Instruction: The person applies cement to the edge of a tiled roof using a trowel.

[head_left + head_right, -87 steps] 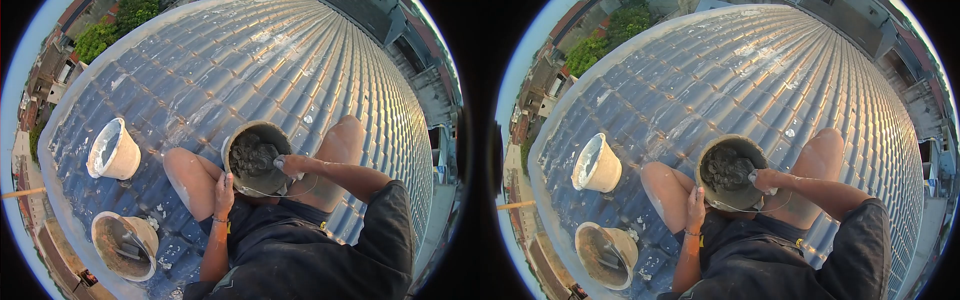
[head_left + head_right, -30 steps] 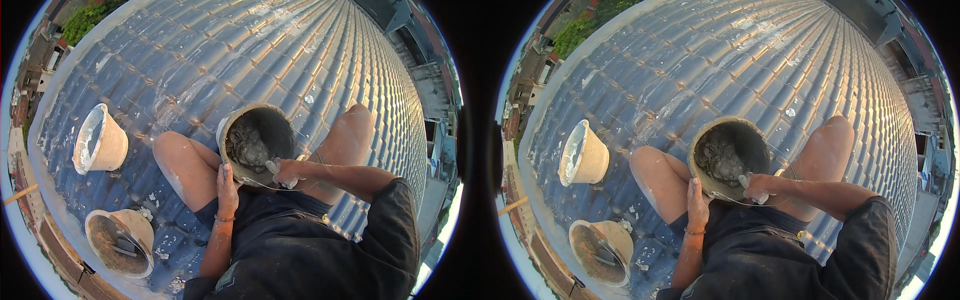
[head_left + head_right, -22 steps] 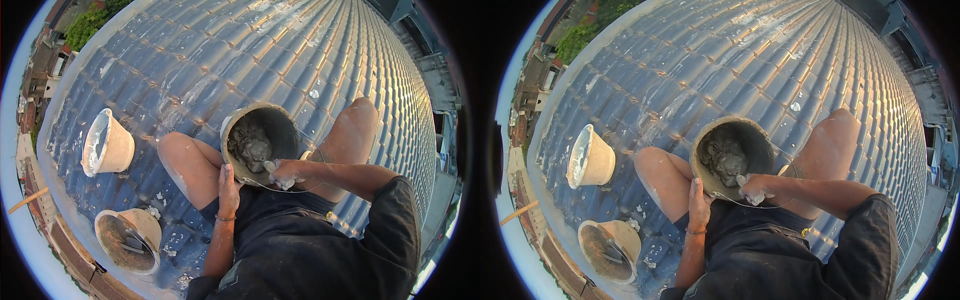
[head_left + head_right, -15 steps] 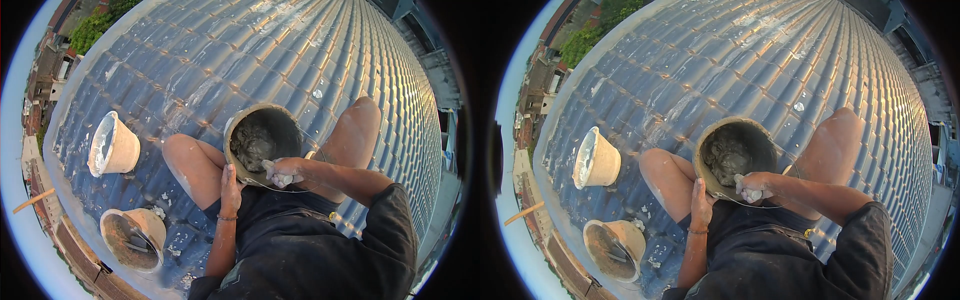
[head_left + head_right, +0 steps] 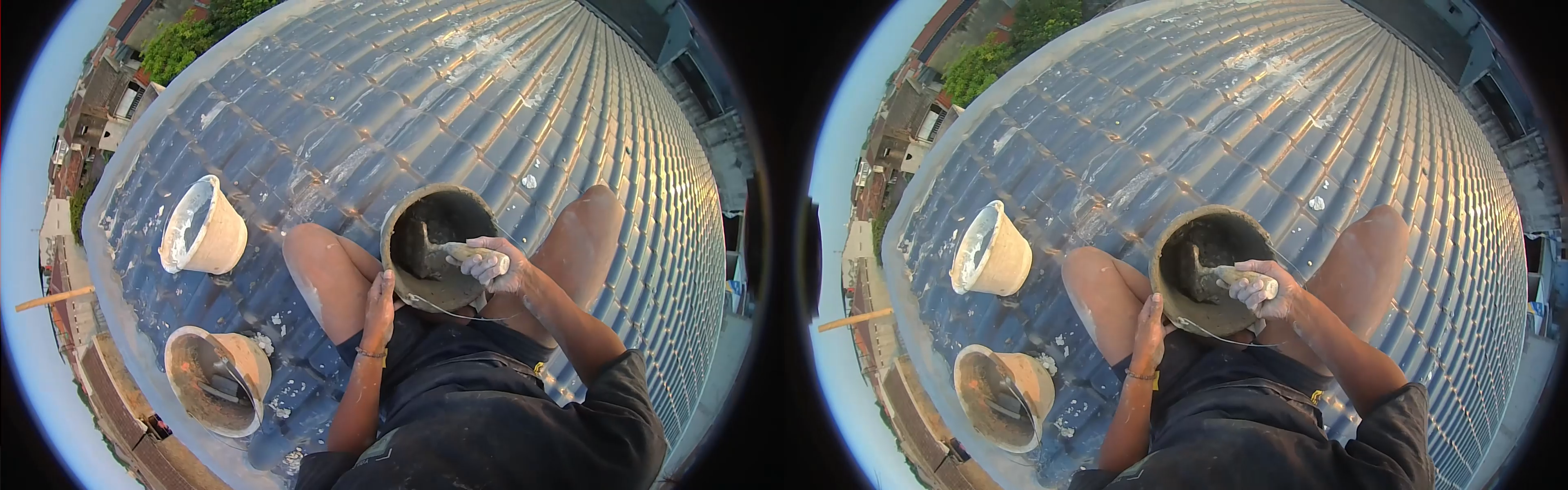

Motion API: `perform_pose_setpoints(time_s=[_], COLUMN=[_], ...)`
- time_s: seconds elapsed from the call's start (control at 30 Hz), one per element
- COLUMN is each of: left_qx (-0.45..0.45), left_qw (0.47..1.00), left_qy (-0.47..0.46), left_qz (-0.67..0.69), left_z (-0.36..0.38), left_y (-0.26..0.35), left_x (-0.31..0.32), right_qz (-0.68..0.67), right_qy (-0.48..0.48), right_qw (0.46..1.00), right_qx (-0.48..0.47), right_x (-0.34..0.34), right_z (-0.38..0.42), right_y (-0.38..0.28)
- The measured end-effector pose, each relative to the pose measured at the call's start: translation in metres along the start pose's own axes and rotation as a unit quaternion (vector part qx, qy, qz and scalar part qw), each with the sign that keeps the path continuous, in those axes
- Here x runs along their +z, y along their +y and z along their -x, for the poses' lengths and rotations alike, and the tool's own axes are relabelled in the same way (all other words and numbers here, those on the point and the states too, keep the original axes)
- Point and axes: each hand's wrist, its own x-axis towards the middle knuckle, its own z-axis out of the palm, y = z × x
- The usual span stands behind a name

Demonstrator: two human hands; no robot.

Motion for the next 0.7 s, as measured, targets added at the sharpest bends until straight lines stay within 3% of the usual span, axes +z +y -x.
perform_pose_setpoints(time_s=[0.27,0.37,0.63,0.7], left_qx=[0.016,0.034,0.009,0.035], left_qw=[0.996,0.995,0.997,0.991], left_qy=[-0.018,-0.021,-0.027,-0.034], left_qz=[-0.088,-0.089,-0.076,-0.127], left_z=[-0.017,-0.02,-0.016,-0.027], left_y=[-0.02,-0.024,-0.009,-0.017], left_x=[-0.024,-0.024,-0.02,-0.025], right_qz=[0.101,0.272,0.316,0.314], right_qy=[0.009,0.098,0.16,0.16], right_qw=[0.995,0.957,0.934,0.935], right_qx=[-0.006,-0.027,-0.04,-0.031], right_x=[0.013,0.033,-0.003,0.0], right_z=[0.024,0.035,-0.038,-0.03], right_y=[0.009,0.033,-0.005,-0.013])
